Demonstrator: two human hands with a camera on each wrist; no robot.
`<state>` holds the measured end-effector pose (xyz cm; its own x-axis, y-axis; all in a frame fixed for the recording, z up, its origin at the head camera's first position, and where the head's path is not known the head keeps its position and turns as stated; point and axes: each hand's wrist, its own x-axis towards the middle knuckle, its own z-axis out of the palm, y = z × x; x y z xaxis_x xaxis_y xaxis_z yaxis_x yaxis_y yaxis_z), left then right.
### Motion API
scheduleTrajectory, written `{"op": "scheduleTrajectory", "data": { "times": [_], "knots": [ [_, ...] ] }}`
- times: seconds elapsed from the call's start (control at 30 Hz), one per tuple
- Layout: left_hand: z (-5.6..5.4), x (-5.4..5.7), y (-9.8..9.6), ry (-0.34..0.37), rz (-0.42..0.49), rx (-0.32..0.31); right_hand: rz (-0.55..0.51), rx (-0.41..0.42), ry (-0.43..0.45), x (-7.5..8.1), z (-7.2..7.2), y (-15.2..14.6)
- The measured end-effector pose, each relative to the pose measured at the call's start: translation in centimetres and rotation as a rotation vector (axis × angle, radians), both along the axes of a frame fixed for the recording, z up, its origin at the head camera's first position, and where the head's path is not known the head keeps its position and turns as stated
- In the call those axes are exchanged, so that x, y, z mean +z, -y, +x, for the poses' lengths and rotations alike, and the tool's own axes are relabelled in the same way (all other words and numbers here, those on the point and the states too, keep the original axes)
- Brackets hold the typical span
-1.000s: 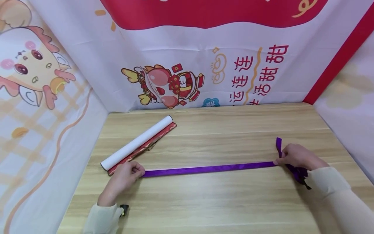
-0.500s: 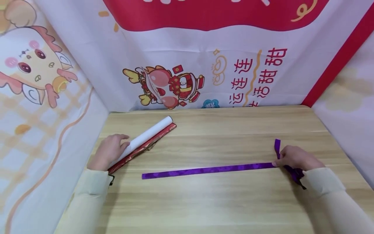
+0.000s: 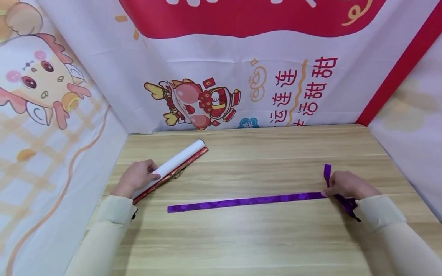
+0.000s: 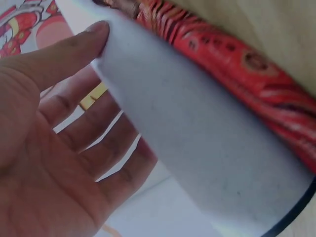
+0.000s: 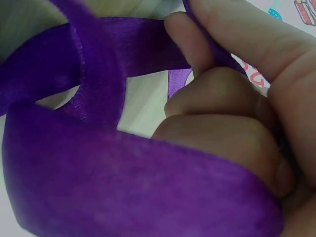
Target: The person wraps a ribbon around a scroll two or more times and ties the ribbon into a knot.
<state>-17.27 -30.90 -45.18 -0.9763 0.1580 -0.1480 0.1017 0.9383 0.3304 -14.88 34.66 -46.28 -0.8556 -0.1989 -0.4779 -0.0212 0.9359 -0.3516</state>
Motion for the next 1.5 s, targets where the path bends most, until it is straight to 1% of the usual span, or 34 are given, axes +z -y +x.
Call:
{"op": "scheduleTrajectory", "data": {
  "times": [0.1,0.17,0.33,0.4,0.43,0.47,0.53,0.67,0.73,0.8,0.93,1.2,1.37,1.5],
  "knots": [
    [0.3,-0.2,-0.5,-0.054,-0.061,0.016,0.006,0.007,-0.006,0.2,0.0,0.2],
    [0.6,-0.6,-0.9,-0.115,-0.114,0.025,0.005,0.008,-0.009,0.2,0.0,0.2],
    [1.8,-2.0,-2.4,-0.318,-0.258,-0.008,0.006,0.005,-0.007,0.3,0.2,0.1],
    [2.3,-2.5,-2.9,-0.373,-0.296,-0.024,0.008,0.005,-0.008,0.3,0.3,0.0],
    [2.6,-2.6,-3.0,-0.388,-0.301,-0.028,0.008,0.005,-0.011,0.2,0.3,0.0],
    [2.8,-2.6,-3.2,-0.394,-0.291,-0.029,0.008,0.006,-0.015,0.2,0.3,0.0],
    [3.2,-2.4,-3.4,-0.371,-0.251,-0.022,0.003,0.005,-0.016,0.2,0.4,0.0],
    [3.6,-1.7,-3.4,-0.258,-0.151,-0.002,0.004,-0.010,-0.003,0.2,0.5,0.0],
    [3.6,-1.4,-3.2,-0.213,-0.136,-0.007,0.012,-0.023,0.009,0.2,0.5,0.0],
    [3.4,-1.2,-3.1,-0.197,-0.140,-0.018,0.019,-0.029,0.014,0.2,0.6,-0.1],
    [3.2,-1.3,-2.7,-0.221,-0.157,-0.030,0.016,-0.017,-0.001,0.3,0.7,0.0],
    [2.9,-1.9,-2.1,-0.272,-0.199,-0.042,0.000,0.000,-0.025,0.1,0.8,0.0],
    [2.8,-1.9,-1.8,-0.282,-0.219,-0.043,-0.008,0.000,-0.017,-0.1,0.8,0.0],
    [2.8,-2.0,-1.9,-0.294,-0.261,-0.061,-0.006,0.019,-0.043,-0.2,0.8,-0.2]
  ]
}}
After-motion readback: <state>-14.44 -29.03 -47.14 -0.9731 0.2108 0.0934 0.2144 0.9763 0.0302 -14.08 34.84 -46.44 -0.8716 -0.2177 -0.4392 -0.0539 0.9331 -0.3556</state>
